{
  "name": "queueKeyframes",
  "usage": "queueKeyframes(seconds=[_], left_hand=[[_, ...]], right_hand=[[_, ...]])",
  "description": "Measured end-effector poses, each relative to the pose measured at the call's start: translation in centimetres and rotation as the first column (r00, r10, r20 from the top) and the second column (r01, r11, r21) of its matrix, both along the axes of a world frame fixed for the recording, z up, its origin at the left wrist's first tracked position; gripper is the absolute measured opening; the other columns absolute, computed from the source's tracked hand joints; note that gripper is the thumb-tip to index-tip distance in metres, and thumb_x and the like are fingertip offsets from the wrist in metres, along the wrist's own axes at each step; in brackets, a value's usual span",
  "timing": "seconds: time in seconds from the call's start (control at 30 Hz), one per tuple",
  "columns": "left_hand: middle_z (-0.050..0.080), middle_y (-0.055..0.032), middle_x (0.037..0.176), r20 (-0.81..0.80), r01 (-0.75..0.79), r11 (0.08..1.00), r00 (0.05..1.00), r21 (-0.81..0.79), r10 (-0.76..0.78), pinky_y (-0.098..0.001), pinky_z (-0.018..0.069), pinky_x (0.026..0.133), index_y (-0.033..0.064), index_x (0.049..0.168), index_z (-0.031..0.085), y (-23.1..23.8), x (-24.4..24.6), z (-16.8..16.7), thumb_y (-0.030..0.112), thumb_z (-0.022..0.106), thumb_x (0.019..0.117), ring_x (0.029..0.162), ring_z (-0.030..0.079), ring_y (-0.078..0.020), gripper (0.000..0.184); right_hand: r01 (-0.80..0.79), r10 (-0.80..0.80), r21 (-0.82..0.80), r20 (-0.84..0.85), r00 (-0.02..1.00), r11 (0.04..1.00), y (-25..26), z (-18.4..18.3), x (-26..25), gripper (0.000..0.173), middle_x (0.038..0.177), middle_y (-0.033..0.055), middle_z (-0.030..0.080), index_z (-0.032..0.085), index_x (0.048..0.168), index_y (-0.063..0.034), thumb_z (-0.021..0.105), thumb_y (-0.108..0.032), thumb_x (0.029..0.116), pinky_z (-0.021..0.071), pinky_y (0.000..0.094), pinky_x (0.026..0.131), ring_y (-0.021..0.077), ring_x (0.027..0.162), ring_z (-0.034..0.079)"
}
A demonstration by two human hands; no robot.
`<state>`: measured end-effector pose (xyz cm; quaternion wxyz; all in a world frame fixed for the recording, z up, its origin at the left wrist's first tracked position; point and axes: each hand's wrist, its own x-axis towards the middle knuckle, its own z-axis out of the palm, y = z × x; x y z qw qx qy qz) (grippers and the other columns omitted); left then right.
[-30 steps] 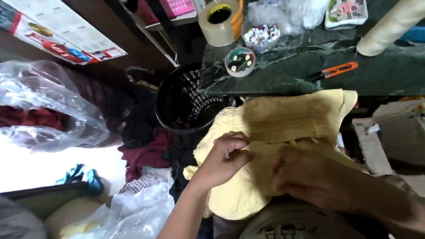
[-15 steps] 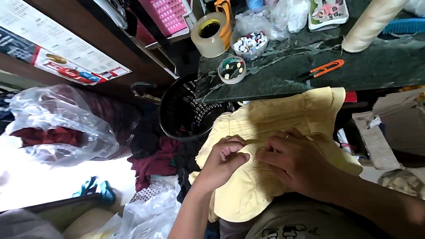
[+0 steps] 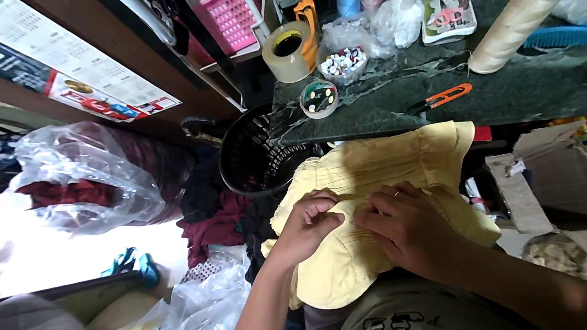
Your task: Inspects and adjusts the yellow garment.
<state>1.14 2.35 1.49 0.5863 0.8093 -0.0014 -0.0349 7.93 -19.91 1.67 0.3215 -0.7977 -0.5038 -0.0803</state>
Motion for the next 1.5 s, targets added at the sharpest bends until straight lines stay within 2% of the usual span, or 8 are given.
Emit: queueKeyframes(seconds=[0.47,0.7,0.87,1.5], left_hand=[[0.07,0.0034,0.099,-0.003,-0.01,1.0,1.0,0.008,0.01,-0.0288,0.0489,0.091,0.0108,0.081,0.075,-0.2,0.0,0.0,0.019,0.064,0.093,0.105,0.061,-0.0085,0.018],[0.07,0.0045,0.098,0.034,-0.006,1.0,0.999,0.022,0.006,-0.0298,0.0482,0.092,0.0115,0.081,0.075,-0.2,-0.1,-0.2,0.02,0.066,0.0932,0.105,0.061,-0.0082,0.018],[0.07,0.003,0.101,0.019,-0.015,1.0,1.0,0.007,0.015,-0.031,0.0483,0.094,0.0105,0.083,0.076,-0.2,-0.1,-0.1,0.02,0.065,0.093,0.108,0.061,-0.0095,0.017],[0.07,0.003,0.103,0.037,-0.016,1.0,0.999,-0.004,0.016,-0.0306,0.0485,0.095,0.0101,0.083,0.076,-0.2,-0.2,-0.3,0.02,0.064,0.0935,0.109,0.061,-0.0091,0.018]], right_hand=[[0.024,-0.024,-0.005,0.007,1.0,1.0,0.4,0.2,-0.4,0.021,0.083,0.0043,0.064,0.074,0.1,-0.0155,0.055,-0.011,0.0925,0.0488,0.0433,0.079,0.0237,0.083,0.065],[0.043,-0.043,-0.001,-0.006,0.999,0.999,1.0,0.2,-1.0,0.021,0.085,0.0075,0.066,0.073,0.099,-0.0119,0.06,-0.003,0.0846,0.0526,0.0447,0.081,0.0274,0.085,0.067],[0.035,-0.035,0.008,-0.013,0.999,0.999,0.8,0.1,-0.8,0.022,0.083,0.0065,0.064,0.074,0.098,-0.0131,0.056,-0.006,0.087,0.0501,0.042,0.073,0.0251,0.08,0.065],[0.057,-0.057,0.015,-0.027,0.998,0.998,0.7,0.2,-0.9,0.023,0.081,0.0045,0.063,0.075,0.098,-0.0145,0.055,-0.008,0.0882,0.0477,0.0407,0.073,0.0224,0.077,0.063]])
